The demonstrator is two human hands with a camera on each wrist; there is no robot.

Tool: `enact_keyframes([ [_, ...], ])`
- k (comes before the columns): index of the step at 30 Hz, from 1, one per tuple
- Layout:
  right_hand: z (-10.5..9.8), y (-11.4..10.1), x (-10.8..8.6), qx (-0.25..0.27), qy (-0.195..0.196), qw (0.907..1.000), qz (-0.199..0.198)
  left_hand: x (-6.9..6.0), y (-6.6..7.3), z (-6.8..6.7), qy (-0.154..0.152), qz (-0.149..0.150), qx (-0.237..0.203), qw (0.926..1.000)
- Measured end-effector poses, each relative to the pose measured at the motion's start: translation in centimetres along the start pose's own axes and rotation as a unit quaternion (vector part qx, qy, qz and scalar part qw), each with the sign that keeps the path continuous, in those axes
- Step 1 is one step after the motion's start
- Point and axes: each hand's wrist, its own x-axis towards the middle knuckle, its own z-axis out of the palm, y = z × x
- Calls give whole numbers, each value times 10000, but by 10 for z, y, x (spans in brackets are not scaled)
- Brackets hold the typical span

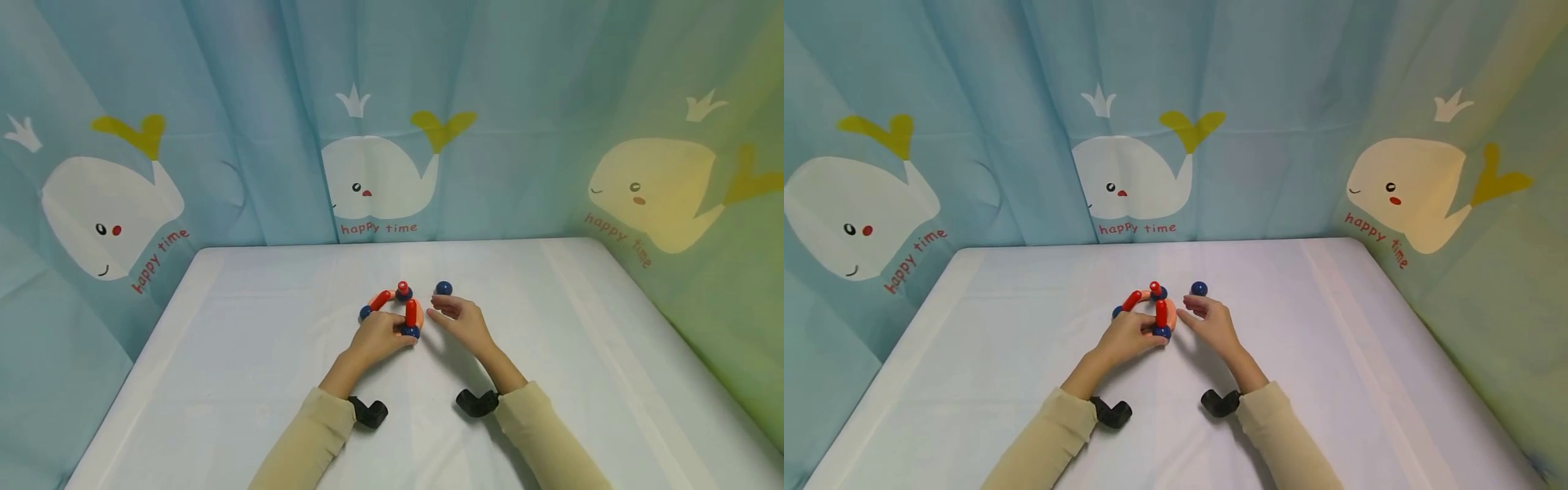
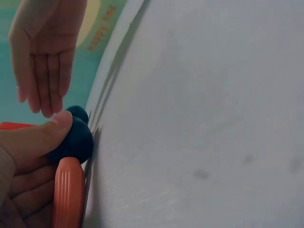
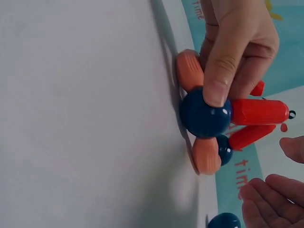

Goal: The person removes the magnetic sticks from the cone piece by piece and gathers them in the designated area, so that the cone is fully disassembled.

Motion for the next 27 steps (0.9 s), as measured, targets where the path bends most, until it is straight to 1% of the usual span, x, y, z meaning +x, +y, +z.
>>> enact_keyframes([
  [4, 2, -20, -8, 126, -89, 9999, 19, -3, 1, 0, 132, -185, 33, 9997],
  [6, 3, -29, -11, 97, -120, 9999, 4, -3, 1, 1, 209, -227, 57, 9995],
  [10, 7, -34, -13, 118, -208, 9997, 12, -5, 3, 1, 335, -300, 53, 9990],
  [14, 16, -29, -10, 305, -361, 9988, -140, -7, 6, 2, 453, -386, 41, 9982],
  [16, 21, -21, -7, 417, -414, 9981, -206, -7, 7, 2, 508, -438, 72, 9977],
  [18, 27, -13, -5, 377, -396, 9982, -250, -7, 8, 3, 556, -442, 115, 9974],
  [21, 34, -3, -1, 259, -268, 9990, -228, -7, 8, 4, 624, -407, 147, 9971],
  [24, 39, -1, 0, 176, -76, 9996, -192, -7, 8, 4, 675, -354, 161, 9970],
  [27, 42, -2, 0, 183, 120, 9996, -168, -7, 9, 4, 655, -351, 140, 9971],
])
